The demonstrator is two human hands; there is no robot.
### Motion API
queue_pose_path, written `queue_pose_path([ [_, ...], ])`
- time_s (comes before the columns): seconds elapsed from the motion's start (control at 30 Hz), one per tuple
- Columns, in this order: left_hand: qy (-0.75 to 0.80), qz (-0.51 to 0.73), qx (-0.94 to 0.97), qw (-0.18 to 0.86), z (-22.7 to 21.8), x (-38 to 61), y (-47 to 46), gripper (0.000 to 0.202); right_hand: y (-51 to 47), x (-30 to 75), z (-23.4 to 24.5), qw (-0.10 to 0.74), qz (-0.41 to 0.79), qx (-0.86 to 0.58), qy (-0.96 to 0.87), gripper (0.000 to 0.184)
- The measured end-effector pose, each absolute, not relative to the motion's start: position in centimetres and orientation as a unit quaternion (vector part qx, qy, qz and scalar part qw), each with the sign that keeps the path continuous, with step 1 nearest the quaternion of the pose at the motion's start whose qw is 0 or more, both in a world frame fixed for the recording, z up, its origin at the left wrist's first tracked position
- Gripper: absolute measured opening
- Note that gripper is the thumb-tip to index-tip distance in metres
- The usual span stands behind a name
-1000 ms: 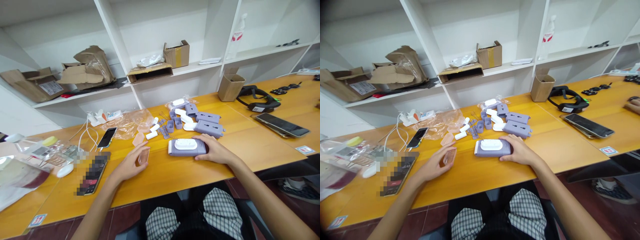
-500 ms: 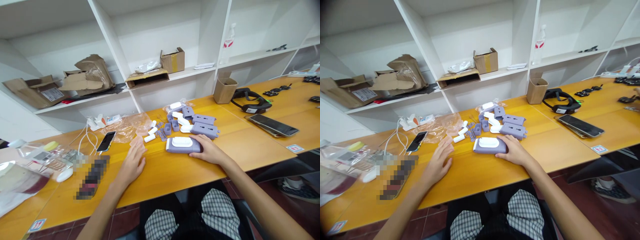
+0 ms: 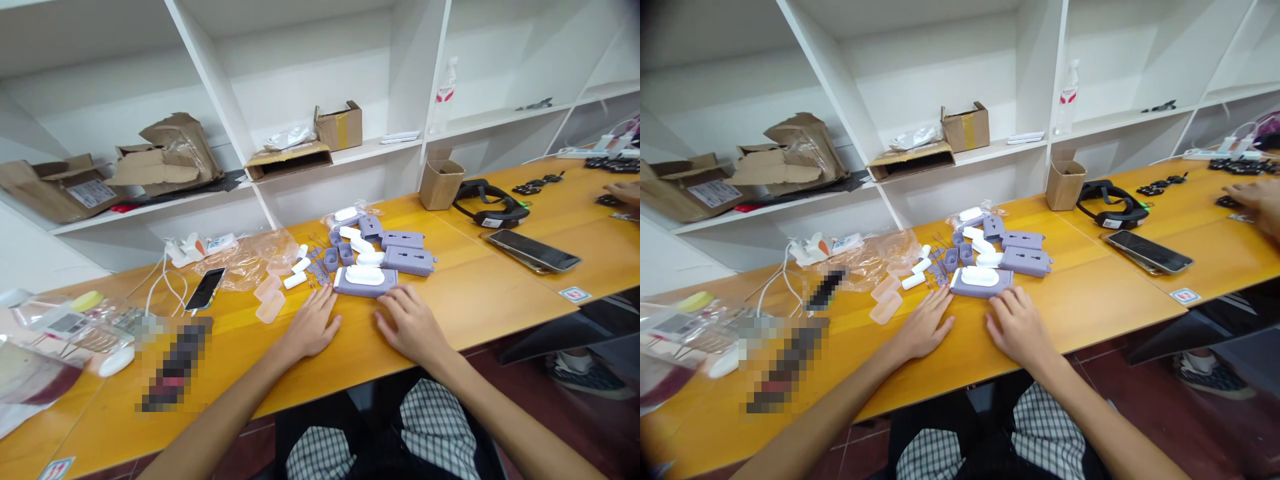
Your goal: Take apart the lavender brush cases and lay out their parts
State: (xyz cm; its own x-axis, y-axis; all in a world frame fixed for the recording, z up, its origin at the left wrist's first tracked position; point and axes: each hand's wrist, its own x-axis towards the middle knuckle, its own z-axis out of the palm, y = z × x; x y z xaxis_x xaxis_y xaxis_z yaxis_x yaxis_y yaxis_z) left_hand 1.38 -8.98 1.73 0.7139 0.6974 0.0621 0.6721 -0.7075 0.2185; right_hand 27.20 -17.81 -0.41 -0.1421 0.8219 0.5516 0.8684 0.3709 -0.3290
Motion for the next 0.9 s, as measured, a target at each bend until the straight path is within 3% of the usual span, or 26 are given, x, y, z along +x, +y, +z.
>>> queue_pose_path([
  [0.1,0.360,0.053,0.927,0.087,1.6,1.4,-9.1,0.066,-18.3,25.9,-0.3,0.279,0.010,-0.543,-0.792,0.039],
  [0.33,0.339,0.043,0.935,0.100,1.5,0.5,-9.8,0.068,-18.0,25.7,-1.4,0.233,0.018,-0.544,-0.806,0.063],
  [0.9,0.348,0.025,0.932,0.102,1.9,0.6,-10.2,0.068,-18.4,26.0,-1.4,0.182,0.032,-0.517,-0.836,0.066],
])
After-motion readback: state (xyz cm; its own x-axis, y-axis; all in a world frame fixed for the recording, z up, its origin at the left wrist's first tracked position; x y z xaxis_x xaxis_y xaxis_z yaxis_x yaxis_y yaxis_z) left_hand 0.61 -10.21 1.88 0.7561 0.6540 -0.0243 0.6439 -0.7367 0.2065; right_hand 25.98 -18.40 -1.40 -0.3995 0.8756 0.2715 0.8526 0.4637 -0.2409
